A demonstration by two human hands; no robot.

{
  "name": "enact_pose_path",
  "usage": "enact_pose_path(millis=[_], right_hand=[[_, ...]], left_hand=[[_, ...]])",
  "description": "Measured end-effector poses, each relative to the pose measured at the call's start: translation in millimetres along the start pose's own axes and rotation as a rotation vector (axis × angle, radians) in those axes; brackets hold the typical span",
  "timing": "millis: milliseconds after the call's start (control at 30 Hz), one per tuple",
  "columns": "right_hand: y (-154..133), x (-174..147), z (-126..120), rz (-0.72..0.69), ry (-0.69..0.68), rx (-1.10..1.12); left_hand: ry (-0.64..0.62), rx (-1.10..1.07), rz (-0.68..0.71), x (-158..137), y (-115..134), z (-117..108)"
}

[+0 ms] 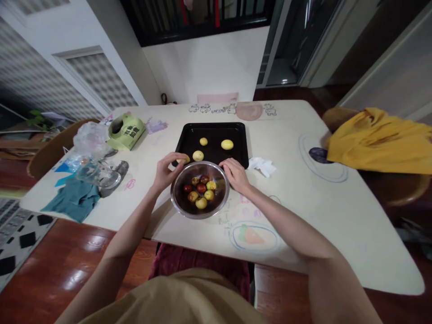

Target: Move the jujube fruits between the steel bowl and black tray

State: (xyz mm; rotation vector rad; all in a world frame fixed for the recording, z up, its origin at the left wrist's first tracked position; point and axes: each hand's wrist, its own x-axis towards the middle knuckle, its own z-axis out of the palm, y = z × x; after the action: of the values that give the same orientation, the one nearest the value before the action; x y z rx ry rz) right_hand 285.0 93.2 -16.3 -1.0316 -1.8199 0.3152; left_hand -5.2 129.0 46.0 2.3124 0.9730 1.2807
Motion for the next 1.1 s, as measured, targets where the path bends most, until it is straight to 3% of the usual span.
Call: enact_pose_path(millis=[100, 200, 433, 600, 700, 867, 1100], right_hand=[[0.0, -2.2, -1.2, 0.008, 0.001, -0.003], [0.9, 0.8, -4.8, 0.020, -0.002, -0.003], [11.4, 58.9, -0.9, -0.005, -0.013, -0.073], [42.5, 109.7, 36.0, 0.031, -0.180, -0.189], [57.6, 128.9, 57.6, 0.113, -0.211, -0.319], [57.0, 141.0, 70.3, 0.251, -0.324, -0.491], [40.8, 137.5, 64.1, 0.254, -0.346, -0.393]], left_hand=[[0.168, -0.003, -0.061, 0.6, -18.9, 9.0], [0.222, -0.088, -0.113, -7.7, -23.6, 16.5], [0.169, -0.350, -0.101, -14.9, -17.7, 20.6], [0.167, -0.386, -0.019, -19.2, -17.8, 20.2], [0.157, -0.415, 0.007, -21.6, -17.7, 21.1], [0.136, -0.471, 0.069, -20.7, -19.2, 24.0], [0.123, -0.476, 0.069, -20.7, -20.9, 23.5]])
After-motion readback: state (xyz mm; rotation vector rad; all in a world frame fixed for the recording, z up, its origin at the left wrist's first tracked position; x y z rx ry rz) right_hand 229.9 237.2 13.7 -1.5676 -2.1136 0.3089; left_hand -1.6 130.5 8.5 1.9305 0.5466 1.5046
